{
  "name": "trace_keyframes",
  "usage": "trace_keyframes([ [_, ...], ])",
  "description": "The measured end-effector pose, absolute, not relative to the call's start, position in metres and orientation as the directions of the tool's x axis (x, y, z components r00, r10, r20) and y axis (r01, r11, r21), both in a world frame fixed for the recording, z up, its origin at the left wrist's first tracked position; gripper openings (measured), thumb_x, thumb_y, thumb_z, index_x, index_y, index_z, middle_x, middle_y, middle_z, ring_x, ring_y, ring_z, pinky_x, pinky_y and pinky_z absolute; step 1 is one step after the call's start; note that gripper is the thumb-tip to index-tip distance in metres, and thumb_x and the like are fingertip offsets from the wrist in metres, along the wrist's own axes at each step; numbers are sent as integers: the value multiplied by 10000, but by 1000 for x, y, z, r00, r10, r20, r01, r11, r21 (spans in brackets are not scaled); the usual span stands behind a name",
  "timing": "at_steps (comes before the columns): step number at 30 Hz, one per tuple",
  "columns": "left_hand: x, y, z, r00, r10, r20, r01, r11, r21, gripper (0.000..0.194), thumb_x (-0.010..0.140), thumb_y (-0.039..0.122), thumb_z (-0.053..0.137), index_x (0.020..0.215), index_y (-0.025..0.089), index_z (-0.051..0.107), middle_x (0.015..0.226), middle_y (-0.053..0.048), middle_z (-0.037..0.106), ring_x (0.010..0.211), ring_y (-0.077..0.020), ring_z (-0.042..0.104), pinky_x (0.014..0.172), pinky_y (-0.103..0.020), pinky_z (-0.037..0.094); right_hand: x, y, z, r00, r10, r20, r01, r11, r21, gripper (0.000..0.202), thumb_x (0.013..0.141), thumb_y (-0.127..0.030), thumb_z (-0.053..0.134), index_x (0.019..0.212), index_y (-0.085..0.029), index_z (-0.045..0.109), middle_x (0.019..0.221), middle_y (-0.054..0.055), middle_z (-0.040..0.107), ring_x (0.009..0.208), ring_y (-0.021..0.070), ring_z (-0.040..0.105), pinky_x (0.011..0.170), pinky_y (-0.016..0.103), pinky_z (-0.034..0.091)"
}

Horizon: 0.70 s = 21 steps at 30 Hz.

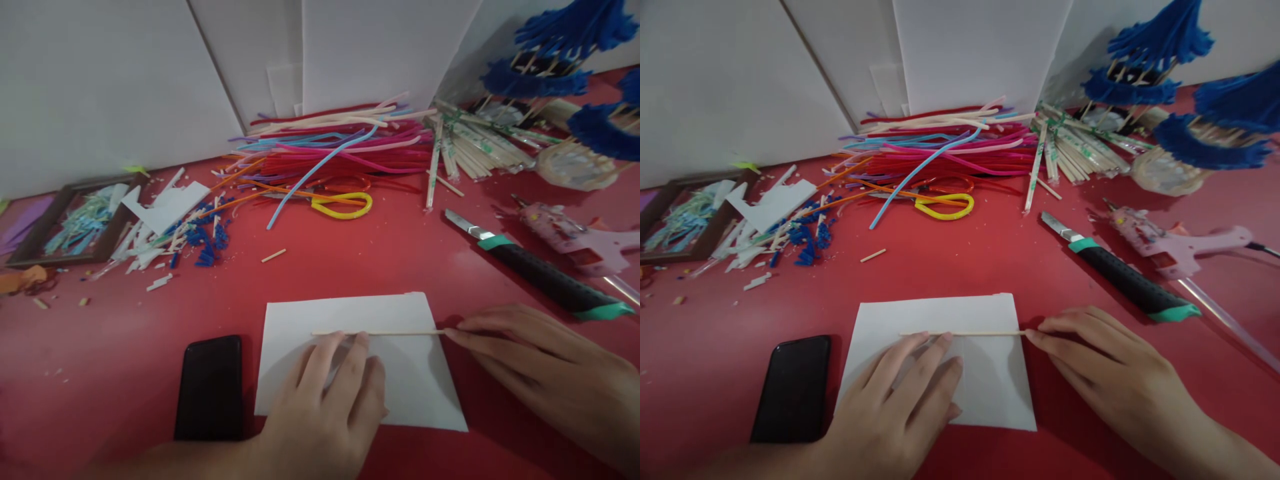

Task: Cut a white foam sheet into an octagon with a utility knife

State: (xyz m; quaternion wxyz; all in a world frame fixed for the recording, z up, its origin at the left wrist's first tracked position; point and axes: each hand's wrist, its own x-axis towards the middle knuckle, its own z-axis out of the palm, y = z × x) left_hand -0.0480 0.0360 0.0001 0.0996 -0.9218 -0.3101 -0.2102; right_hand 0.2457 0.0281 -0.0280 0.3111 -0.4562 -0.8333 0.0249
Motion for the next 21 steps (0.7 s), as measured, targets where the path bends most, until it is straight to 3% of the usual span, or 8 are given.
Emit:
trace_keyframes([
  [7,-47,35,0,712,540,449,623,-781,-49,177,964,177,627,1096,142,740,1187,-87,772,1051,-292,698,823,-391,624,243,29,-23,-376,780,499,740,577,-344,301,1040,-243,476,1018,-314,768,901,-6,789,794,183,763,781,328,644],
  [16,-48,33,-3,737,513,440,593,-803,-57,216,1010,179,565,1145,103,715,1208,-137,760,1121,-267,694,937,-368,587,247,25,-31,-343,813,470,756,536,-375,347,1004,-179,481,1046,-340,786,928,15,780,870,235,764,827,422,651],
  [21,-46,33,-3,714,522,466,609,-792,-45,206,1014,171,554,1120,108,719,1183,-128,767,1092,-262,695,919,-359,587,250,29,-26,-459,791,404,733,594,-330,348,961,-128,525,1102,-323,776,977,16,791,889,237,765,824,419,648],
])
